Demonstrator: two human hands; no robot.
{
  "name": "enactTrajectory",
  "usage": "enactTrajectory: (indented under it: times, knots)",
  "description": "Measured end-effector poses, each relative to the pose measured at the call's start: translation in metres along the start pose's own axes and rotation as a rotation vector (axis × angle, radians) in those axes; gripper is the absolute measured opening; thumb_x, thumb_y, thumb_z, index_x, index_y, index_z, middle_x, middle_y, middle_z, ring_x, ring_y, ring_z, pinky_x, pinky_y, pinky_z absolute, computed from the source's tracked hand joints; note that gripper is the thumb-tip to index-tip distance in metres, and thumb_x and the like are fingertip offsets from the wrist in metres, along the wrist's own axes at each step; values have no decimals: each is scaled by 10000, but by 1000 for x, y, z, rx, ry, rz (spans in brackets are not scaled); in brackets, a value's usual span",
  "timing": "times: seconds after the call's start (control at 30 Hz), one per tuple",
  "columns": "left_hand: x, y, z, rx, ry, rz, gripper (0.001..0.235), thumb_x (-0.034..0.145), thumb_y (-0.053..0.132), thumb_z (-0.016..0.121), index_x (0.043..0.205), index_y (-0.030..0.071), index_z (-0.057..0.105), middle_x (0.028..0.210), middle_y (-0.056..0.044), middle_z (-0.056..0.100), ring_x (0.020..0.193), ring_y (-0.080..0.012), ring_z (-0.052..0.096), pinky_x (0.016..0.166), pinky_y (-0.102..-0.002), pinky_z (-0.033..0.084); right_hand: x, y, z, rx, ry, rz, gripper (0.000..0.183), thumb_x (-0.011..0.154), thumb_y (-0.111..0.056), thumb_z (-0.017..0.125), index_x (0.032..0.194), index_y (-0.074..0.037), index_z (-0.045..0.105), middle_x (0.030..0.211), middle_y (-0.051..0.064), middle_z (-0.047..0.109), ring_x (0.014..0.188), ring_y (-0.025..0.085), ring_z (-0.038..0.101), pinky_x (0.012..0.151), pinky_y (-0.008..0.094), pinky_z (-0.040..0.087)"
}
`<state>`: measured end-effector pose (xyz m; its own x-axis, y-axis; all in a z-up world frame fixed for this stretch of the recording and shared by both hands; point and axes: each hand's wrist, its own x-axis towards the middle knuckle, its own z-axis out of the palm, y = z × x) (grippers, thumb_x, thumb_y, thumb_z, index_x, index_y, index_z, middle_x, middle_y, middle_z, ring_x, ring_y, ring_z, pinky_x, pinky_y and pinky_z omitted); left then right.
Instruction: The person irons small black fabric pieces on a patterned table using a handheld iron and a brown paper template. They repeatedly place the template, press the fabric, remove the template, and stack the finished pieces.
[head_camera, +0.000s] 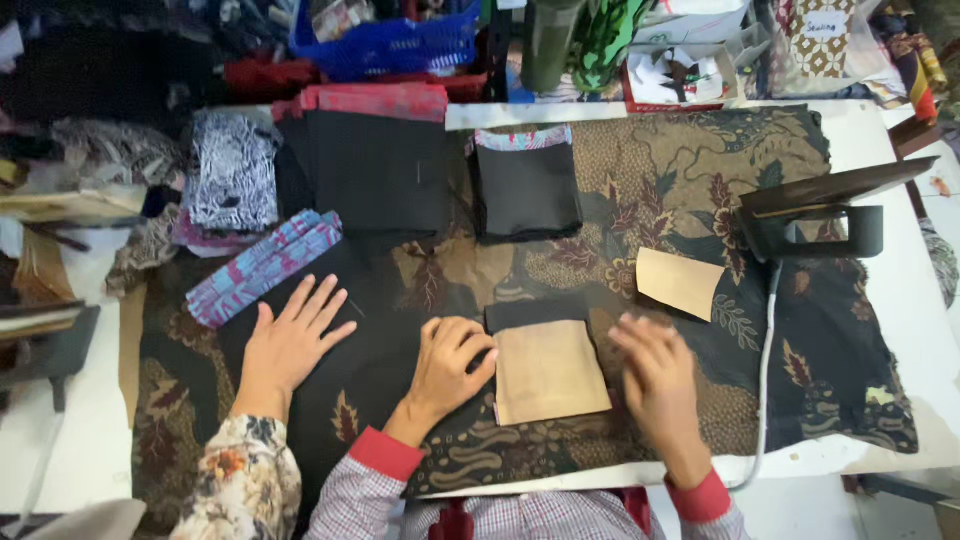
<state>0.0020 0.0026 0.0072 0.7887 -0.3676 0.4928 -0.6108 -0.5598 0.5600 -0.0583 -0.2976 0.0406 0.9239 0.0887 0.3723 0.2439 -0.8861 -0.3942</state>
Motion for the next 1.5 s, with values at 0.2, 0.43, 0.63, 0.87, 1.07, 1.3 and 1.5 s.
enactTrajectory:
  times: [0.2, 0.43, 0.63, 0.87, 1.07, 1.3, 1.5]
  knots:
    - [-1, 3, 3, -3, -56, -9, 171, 816, 215, 773, 961, 136, 728, 1033, -49, 626, 1060, -258, 595, 961, -456, 388, -21, -31, 5, 106, -172, -108, 297, 793, -110, 725, 1089, -136, 709, 1216, 9, 681, 1162, 277, 589, 1060, 488, 414]
    - [2, 5, 0, 22, -86, 7, 229, 828, 233, 766, 1030, 128, 733, 1109, -76, 613, 1100, -280, 575, 982, -463, 390, -16, -39, -6, 58, -301, -174, 309, 787, -236, 763, 1085, -167, 717, 1167, -18, 679, 1100, 256, 579, 1050, 517, 386]
    - [-1, 1, 4, 35, -99, 22, 270, 852, 238, 759, 1095, 128, 716, 1136, -81, 613, 1115, -288, 574, 997, -466, 380, -23, -43, -4, 55, -365, -248, 409, 775, -308, 766, 1146, -151, 694, 1208, 36, 640, 1123, 296, 555, 1049, 563, 331]
    - [-7, 0, 9, 82, 81, -182, 287, 837, 139, 740, 1106, 117, 641, 1155, -50, 621, 1162, -273, 573, 1053, -461, 365, -24, -39, 0, 64, -380, -218, 388, 817, -272, 749, 1186, -181, 678, 1281, 18, 626, 1197, 266, 557, 1090, 544, 335]
    - [-4, -2, 7, 94, 32, -193, 191, 831, 189, 776, 996, 123, 704, 1104, -51, 610, 1136, -272, 551, 1031, -471, 352, -22, -37, 4, 15, -377, -237, 421, 785, -251, 756, 1191, -169, 678, 1296, 31, 620, 1217, 262, 556, 1103, 573, 308]
    - [-4, -1, 6, 85, 29, -177, 176, 851, 197, 768, 1007, 127, 728, 1110, -49, 610, 1137, -270, 550, 1035, -474, 351, -23, -36, 6, 28, -384, -209, 350, 787, -242, 762, 1127, -184, 704, 1264, 7, 643, 1178, 254, 566, 1100, 564, 326]
    - [-7, -4, 9, 120, -14, -138, 230, 888, 189, 728, 1105, 111, 731, 1202, -56, 623, 1183, -283, 542, 1050, -480, 345, -21, -32, 7, 70, -371, -233, 293, 786, -220, 769, 1073, -174, 732, 1185, -16, 684, 1142, 230, 588, 1094, 554, 335]
